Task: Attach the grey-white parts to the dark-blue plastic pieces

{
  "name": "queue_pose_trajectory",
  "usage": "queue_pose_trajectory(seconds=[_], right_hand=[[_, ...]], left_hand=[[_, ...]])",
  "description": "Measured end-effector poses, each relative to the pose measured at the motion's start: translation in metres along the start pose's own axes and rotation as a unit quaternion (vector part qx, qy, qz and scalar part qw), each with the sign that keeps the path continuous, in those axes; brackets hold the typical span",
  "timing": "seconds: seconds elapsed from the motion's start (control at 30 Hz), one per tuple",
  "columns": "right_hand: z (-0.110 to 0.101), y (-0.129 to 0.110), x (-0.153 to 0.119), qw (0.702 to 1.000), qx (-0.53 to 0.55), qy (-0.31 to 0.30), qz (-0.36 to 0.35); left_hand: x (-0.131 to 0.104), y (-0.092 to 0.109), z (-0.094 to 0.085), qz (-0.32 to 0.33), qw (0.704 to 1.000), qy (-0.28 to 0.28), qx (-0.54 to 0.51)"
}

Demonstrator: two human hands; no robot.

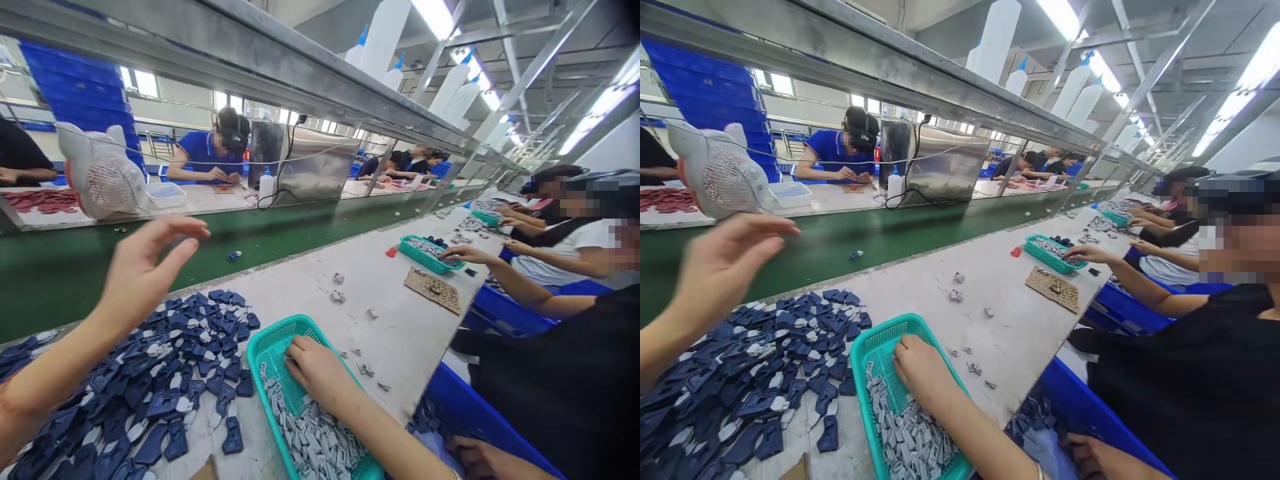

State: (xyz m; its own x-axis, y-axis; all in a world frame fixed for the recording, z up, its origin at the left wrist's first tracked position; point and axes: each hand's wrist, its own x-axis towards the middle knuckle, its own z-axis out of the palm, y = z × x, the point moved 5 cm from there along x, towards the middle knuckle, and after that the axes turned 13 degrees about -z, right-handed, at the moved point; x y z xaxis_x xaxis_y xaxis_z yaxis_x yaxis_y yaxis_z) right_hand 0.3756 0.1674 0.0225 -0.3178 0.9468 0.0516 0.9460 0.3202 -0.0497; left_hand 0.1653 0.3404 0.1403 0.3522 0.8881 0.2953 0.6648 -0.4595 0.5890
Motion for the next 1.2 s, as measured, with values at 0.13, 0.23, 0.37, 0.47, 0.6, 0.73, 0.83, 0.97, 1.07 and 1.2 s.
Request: queue_pose_trajectory(seconds=[0.13, 0.23, 0.37, 0.47, 0.6, 0.73, 0.83, 0.97, 1.07, 1.2], right_hand=[[0.003, 0.001, -0.002, 1.0, -0.023, -0.003, -0.005], [0.006, -0.001, -0.004, 0.999, -0.043, -0.013, -0.007], [0.01, -0.003, -0.005, 0.998, -0.049, -0.025, -0.006], [0.01, 0.002, -0.006, 0.999, -0.031, -0.019, 0.017], [0.007, 0.01, -0.007, 0.998, 0.029, 0.0, 0.049], [0.005, 0.012, -0.005, 0.993, 0.094, 0.015, 0.075], [0.004, 0.012, -0.001, 0.988, 0.124, 0.02, 0.091], [0.003, 0.012, 0.0, 0.987, 0.124, 0.019, 0.102], [0.0, 0.011, -0.001, 0.989, 0.115, 0.021, 0.095], [-0.003, 0.008, -0.002, 0.993, 0.1, 0.017, 0.068]], left_hand=[[0.056, -0.014, 0.054, -0.011, 0.996, -0.077, 0.045], [0.089, -0.038, 0.099, -0.011, 0.989, -0.111, 0.096], [0.112, -0.059, 0.137, 0.009, 0.981, -0.127, 0.147], [0.12, -0.07, 0.153, 0.015, 0.975, -0.147, 0.168], [0.123, -0.083, 0.16, 0.007, 0.97, -0.145, 0.196], [0.116, -0.089, 0.148, -0.01, 0.959, -0.157, 0.236], [0.109, -0.088, 0.14, -0.021, 0.948, -0.186, 0.258], [0.104, -0.086, 0.139, -0.038, 0.945, -0.202, 0.254], [0.102, -0.086, 0.141, -0.061, 0.949, -0.203, 0.233], [0.099, -0.083, 0.136, -0.102, 0.958, -0.194, 0.184]])
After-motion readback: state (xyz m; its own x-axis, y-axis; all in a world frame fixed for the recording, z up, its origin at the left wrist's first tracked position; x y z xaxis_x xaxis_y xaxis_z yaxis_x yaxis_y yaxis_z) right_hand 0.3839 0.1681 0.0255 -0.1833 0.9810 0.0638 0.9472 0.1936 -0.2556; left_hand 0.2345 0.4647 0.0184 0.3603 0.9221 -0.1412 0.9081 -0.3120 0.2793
